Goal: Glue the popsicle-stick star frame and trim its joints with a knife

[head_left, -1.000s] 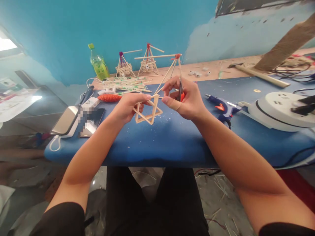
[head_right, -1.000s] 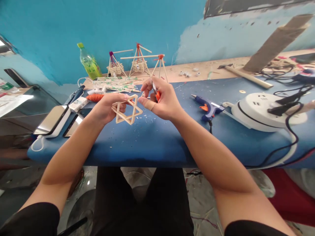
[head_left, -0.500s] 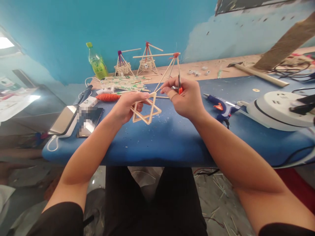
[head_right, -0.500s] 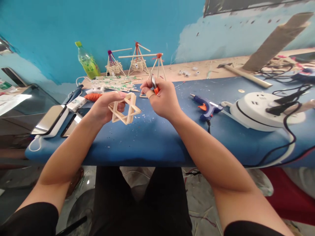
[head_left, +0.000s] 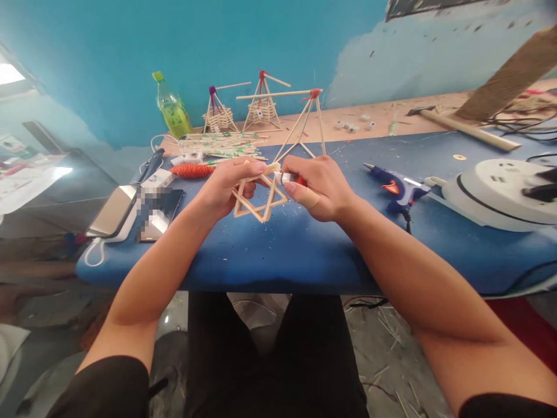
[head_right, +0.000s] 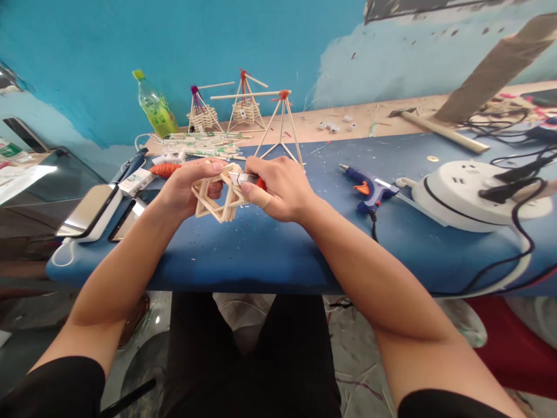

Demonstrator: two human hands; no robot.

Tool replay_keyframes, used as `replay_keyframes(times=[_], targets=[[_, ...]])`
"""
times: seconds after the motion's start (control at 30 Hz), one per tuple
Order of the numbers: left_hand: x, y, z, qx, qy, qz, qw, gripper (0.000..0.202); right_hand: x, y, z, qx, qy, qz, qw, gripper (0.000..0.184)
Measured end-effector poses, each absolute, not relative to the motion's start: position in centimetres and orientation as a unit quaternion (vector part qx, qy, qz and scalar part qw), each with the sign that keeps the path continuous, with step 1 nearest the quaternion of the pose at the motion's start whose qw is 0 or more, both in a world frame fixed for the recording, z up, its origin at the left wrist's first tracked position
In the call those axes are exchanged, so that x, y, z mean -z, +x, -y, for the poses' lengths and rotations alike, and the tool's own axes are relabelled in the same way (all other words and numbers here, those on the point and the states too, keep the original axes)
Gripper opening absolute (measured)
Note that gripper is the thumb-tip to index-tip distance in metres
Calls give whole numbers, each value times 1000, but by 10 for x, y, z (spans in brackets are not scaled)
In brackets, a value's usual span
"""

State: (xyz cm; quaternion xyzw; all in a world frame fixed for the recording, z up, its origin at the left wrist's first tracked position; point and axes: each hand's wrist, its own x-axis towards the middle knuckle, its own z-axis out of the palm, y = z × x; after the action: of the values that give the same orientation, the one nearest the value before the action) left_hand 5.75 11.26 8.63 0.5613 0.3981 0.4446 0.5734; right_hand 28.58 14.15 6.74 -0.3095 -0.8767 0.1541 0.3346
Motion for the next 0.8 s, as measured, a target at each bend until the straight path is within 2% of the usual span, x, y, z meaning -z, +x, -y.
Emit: replay_keyframes(times=[0.37,0.8], targets=[[-86,54,-114,-432,563,-407,575,41,-68,286,-142,-135,-329,884,302,59],[-90,56,-109,-401,558,-417,595,33,-67,287,-147,-102,-365,868,322,49]])
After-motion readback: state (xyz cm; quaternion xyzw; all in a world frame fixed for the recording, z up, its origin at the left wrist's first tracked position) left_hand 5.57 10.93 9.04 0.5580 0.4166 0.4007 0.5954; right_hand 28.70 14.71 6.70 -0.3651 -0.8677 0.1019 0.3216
